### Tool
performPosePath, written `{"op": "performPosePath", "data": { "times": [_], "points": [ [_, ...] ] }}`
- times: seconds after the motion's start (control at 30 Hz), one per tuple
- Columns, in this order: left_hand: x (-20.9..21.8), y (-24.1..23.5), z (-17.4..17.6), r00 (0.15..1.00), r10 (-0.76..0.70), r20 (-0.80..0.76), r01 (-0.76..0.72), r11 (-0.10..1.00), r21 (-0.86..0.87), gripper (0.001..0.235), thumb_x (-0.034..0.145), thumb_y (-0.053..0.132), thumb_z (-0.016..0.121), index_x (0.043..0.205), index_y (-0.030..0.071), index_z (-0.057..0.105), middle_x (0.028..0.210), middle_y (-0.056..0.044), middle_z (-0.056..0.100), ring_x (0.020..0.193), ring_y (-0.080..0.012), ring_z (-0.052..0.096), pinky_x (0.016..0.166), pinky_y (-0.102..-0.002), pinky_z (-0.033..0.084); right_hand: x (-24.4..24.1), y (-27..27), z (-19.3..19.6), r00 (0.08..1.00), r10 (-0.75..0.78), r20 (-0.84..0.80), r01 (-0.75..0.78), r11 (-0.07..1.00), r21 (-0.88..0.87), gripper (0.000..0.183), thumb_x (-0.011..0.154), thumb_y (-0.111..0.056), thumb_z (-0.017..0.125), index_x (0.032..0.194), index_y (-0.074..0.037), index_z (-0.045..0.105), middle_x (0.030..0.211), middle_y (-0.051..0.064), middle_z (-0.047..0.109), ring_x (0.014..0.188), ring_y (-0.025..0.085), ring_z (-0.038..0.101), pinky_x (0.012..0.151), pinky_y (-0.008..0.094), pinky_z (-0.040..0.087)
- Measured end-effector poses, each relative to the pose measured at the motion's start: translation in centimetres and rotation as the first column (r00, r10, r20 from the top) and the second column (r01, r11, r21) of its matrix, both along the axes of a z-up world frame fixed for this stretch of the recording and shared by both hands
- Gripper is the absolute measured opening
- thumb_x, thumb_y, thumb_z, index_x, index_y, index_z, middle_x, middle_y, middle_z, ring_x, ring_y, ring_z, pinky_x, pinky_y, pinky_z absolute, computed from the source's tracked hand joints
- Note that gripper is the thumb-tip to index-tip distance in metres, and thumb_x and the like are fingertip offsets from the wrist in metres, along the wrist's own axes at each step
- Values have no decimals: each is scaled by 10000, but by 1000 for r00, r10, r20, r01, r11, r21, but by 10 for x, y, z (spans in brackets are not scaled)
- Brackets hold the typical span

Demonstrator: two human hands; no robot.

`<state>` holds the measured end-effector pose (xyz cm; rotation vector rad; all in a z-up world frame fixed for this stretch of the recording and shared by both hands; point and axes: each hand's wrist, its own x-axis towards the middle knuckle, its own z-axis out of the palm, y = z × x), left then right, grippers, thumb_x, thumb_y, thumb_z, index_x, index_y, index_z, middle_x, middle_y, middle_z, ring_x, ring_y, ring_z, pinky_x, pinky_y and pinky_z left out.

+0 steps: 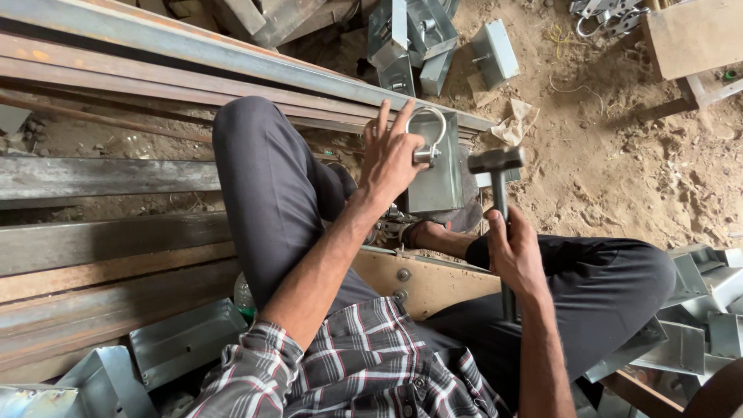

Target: The person assembles a metal hinge and handle onto a small metal enclosure using a hammer to tap a pin into place.

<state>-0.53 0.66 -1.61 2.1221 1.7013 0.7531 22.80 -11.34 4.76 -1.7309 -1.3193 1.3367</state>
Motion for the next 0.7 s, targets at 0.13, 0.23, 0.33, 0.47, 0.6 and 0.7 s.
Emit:
{"op": "performPosePath", "data": {
  "times": [0.13, 0.23, 0.33, 0.47, 0.6, 0.7],
  "points": [
    [4, -4, -6, 998, -56, 30, 55, 998, 20, 277, 674, 132, 932, 830, 41, 721, 1605, -220, 355, 1505, -491, 263, 1166, -715, 265, -11, 0, 7, 997, -31, 65, 15, 974, 227, 311, 1068, -315, 564, 1106, -10, 612, 643, -22, 477, 530, 49, 431, 453, 253, 335],
    [10, -5, -4, 998, -64, -14, 64, 995, 78, 231, 737, 69, 878, 816, 51, 662, 1607, -274, 305, 1512, -517, 212, 1188, -755, 203, -19, 1, 17, 970, -50, 238, -14, 966, 259, 281, 1078, -281, 580, 1025, -9, 625, 635, 4, 484, 543, 73, 435, 484, 291, 327],
    [17, -14, 9, 984, 19, -180, 2, 993, 117, 269, 759, -137, 755, 818, 105, 651, 1654, -238, 316, 1549, -481, 197, 1225, -721, 220, -28, 2, 23, 964, -74, 256, -14, 946, 325, 245, 1056, -250, 602, 1043, -6, 627, 649, 46, 508, 533, 131, 426, 472, 336, 333],
    [14, -22, 39, 997, 2, 73, 2, 999, -52, 284, 644, -54, 776, 883, -11, 629, 1573, -278, 346, 1516, -532, 164, 1183, -753, 168, -45, 0, 28, 910, -104, 401, -48, 935, 351, 228, 1027, -220, 636, 1021, 5, 605, 654, 175, 519, 516, 291, 460, 506, 422, 387],
    [16, -20, 43, 999, 44, -24, -44, 999, -11, 201, 688, -111, 705, 809, 14, 603, 1612, -295, 301, 1539, -526, 163, 1223, -729, 164, -55, -3, 17, 890, -43, 455, -126, 934, 335, 181, 1021, -222, 624, 1028, -42, 630, 674, 203, 620, 603, 411, 617, 554, 491, 456],
    [11, -18, 32, 996, 61, -72, -61, 998, 12, 216, 717, -175, 624, 768, 33, 592, 1645, -289, 284, 1555, -513, 169, 1235, -722, 168, -56, 0, -1, 835, -42, 549, -165, 932, 322, 236, 974, -236, 649, 1084, -33, 601, 730, 205, 668, 675, 452, 653, 591, 526, 477]
  ]
}}
